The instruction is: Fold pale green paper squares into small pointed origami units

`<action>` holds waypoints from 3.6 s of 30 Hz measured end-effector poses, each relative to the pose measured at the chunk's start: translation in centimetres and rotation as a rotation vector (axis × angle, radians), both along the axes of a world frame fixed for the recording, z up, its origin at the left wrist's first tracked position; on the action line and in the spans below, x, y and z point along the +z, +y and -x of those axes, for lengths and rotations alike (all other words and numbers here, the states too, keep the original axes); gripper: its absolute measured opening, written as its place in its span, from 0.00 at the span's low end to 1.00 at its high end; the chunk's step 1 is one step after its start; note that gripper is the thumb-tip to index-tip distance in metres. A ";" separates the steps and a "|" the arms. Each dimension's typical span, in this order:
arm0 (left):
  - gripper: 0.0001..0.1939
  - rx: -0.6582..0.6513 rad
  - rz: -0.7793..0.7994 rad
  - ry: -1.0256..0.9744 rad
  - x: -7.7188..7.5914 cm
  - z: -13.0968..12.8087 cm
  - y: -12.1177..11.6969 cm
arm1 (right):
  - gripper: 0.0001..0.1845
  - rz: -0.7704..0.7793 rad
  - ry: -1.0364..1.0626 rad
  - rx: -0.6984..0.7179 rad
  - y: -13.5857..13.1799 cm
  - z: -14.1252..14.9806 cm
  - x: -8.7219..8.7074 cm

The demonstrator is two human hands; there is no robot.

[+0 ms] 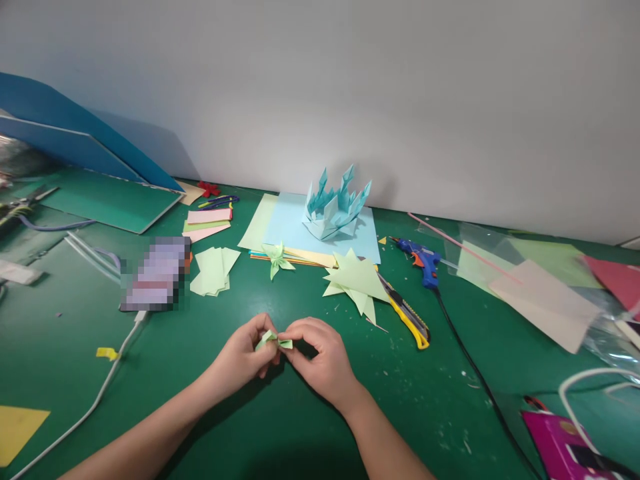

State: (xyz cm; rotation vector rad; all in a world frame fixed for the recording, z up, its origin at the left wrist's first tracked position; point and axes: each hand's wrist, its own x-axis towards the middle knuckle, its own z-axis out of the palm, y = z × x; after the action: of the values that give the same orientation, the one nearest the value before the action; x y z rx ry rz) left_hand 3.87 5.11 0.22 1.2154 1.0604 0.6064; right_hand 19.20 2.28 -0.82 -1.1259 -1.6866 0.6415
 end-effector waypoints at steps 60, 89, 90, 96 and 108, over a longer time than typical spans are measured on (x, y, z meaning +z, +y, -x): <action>0.16 -0.061 0.154 -0.049 0.9 0.3 1.2 | 0.11 0.600 0.526 -0.006 0.8 0.3 0.0; 0.17 -0.072 0.158 -0.102 1.2 0.8 1.5 | 0.10 0.530 0.488 0.006 0.3 -0.3 0.0; 0.18 -0.080 0.151 -0.114 1.2 0.8 1.5 | 0.10 0.496 0.471 -0.016 0.2 -0.2 -0.1; 0.21 -0.115 0.138 -0.162 1.1 0.9 1.2 | 0.06 0.331 0.352 -0.089 0.0 -0.1 -0.3; 0.21 0.024 0.068 -0.127 0.7 0.1 0.6 | 0.04 0.167 0.230 -0.105 -0.4 0.6 -0.2</action>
State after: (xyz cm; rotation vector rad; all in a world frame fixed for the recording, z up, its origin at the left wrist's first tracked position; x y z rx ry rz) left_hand 3.74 5.74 0.92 1.0928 0.9822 0.6523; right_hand 18.56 1.88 -1.05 -1.2001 -1.3890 0.8234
